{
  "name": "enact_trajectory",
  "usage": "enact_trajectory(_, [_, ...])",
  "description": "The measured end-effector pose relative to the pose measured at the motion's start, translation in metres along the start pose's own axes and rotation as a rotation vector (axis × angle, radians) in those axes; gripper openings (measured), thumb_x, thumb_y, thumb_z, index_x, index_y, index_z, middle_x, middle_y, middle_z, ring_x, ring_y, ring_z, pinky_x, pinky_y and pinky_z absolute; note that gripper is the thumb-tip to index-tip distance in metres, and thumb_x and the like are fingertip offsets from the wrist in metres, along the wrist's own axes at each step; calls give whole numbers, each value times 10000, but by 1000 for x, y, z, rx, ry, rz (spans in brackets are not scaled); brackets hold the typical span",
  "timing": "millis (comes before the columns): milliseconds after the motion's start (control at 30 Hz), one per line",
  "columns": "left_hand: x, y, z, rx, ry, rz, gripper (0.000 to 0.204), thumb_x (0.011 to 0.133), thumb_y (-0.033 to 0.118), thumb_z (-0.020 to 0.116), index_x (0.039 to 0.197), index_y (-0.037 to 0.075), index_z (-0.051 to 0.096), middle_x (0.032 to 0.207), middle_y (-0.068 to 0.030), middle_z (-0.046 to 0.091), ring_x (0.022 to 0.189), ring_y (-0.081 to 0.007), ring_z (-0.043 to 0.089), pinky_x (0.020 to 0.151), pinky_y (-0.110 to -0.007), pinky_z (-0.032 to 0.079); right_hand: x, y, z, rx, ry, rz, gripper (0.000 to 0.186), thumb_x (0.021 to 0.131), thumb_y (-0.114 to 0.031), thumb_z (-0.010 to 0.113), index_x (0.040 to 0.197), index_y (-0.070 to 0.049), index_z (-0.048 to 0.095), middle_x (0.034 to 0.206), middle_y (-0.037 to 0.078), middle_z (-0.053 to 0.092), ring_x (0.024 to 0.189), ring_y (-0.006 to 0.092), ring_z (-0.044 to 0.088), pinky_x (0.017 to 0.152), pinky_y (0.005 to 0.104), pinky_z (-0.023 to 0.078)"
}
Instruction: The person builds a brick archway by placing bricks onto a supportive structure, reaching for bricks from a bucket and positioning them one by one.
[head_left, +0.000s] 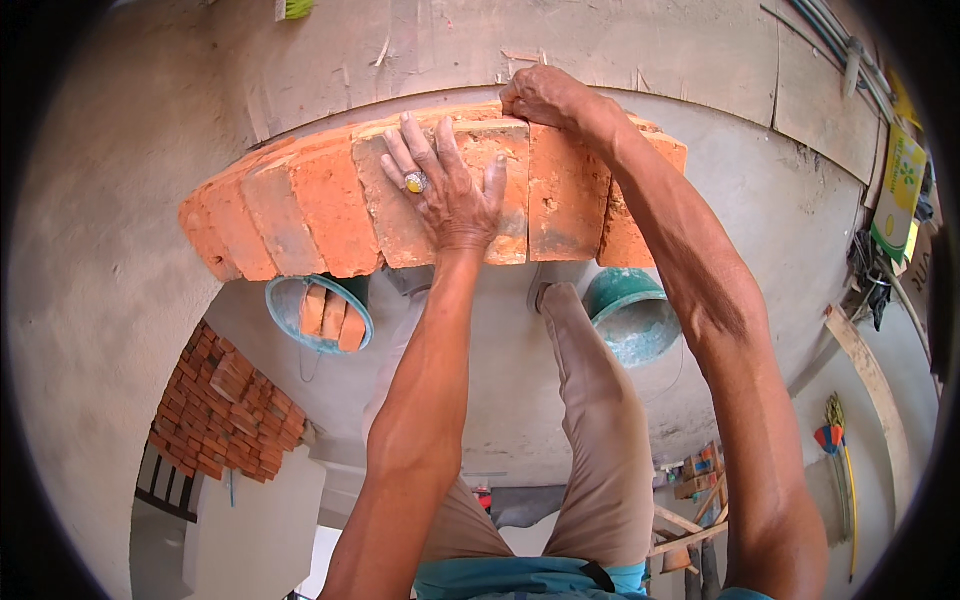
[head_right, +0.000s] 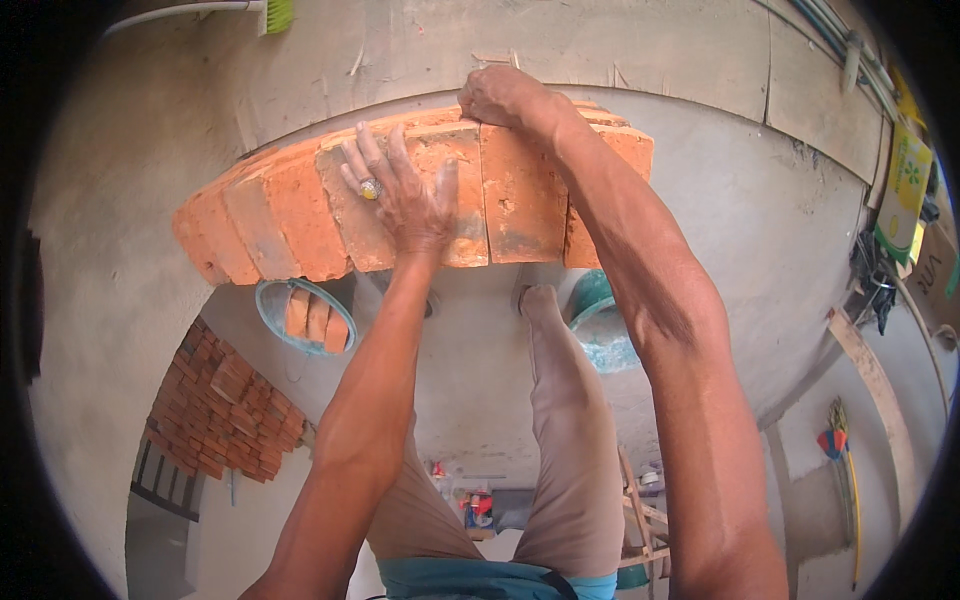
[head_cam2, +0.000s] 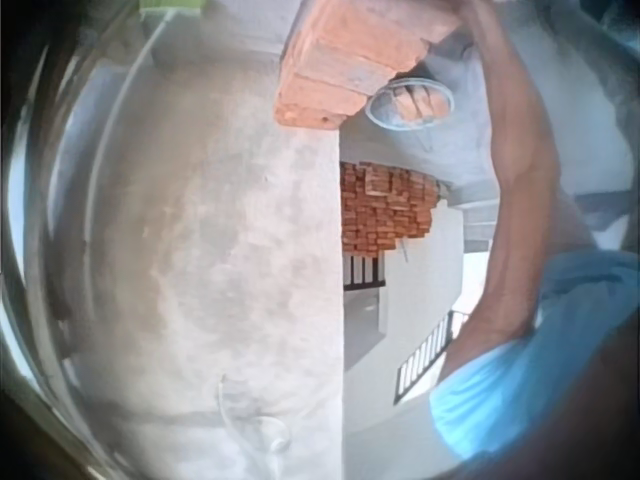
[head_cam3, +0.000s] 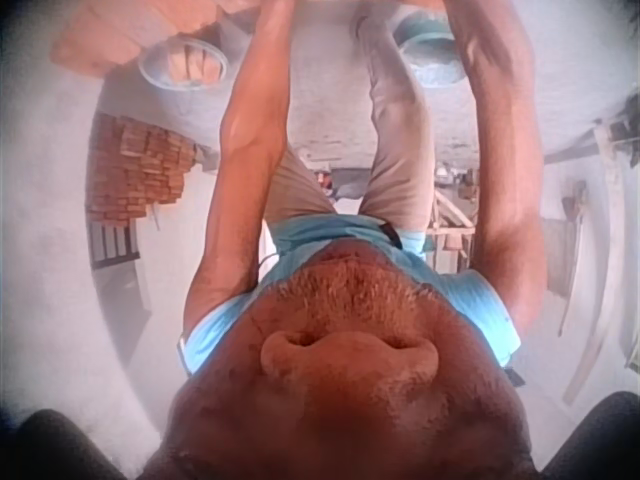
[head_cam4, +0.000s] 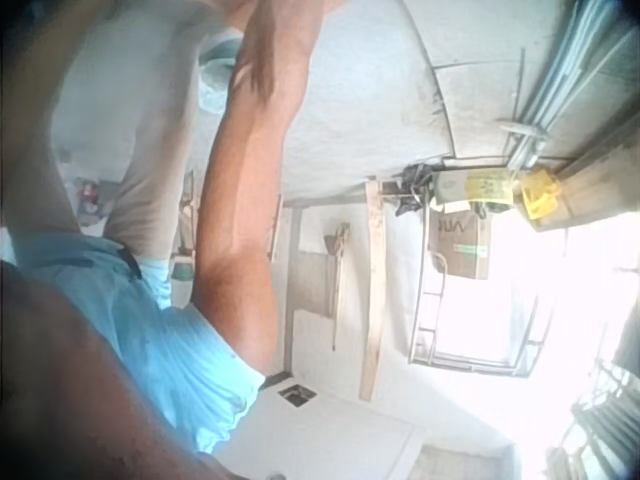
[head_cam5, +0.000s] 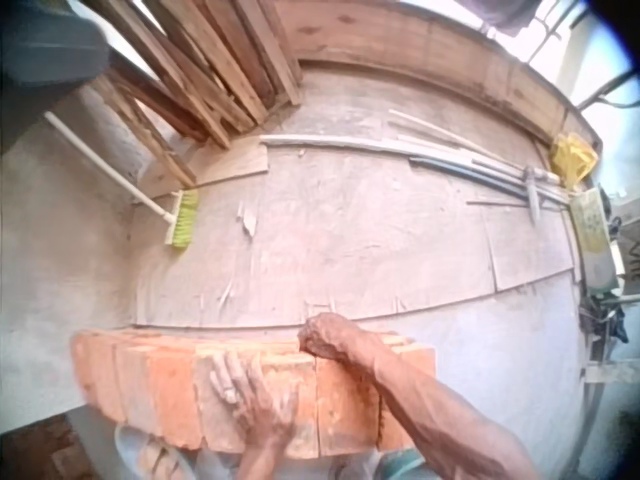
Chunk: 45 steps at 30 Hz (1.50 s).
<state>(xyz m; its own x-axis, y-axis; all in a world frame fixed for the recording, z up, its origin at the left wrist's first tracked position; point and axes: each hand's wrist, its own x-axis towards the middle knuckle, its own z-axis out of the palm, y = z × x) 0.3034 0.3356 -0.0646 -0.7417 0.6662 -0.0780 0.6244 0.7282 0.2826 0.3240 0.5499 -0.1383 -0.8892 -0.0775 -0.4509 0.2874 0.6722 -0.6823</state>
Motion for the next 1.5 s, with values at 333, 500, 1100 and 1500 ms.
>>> enact_trajectory(333, [-2,8,4,-14,49,14,818,867,467,693,1488,57,353,1586,-286,195,1478,-511,139,1201,-655,107,-39,30,-5,172,194,-167,219,936,-109,540,1017,5,707,1086,152,721,991,295,675,921,376,536])
enact_trajectory(500, [-1,1,0,17,53,6,836,860,457,702,1504,64,343,1585,-282,200,1481,-504,143,1206,-647,104,-123,-1,-50,161,619,168,326,919,-82,510,1182,-25,695,1160,147,700,1068,288,665,951,353,511])
enact_trajectory(1100, [6,8,-12,-31,-12,79,686,934,454,623,1452,31,469,1549,-269,304,1496,-473,140,1210,-641,65,-197,-161,155,2354,803,1066,560,1078,-390,341,1463,17,360,1441,266,457,1196,416,589,1008,537,520])
enact_trajectory(1500, [74,41,0,-210,-472,229,482,1007,486,495,1039,60,717,985,-189,717,874,-385,670,917,-507,475,-172,-160,173,2808,1113,459,590,1061,-446,308,1466,-21,379,1519,212,393,1396,421,390,1153,643,309])
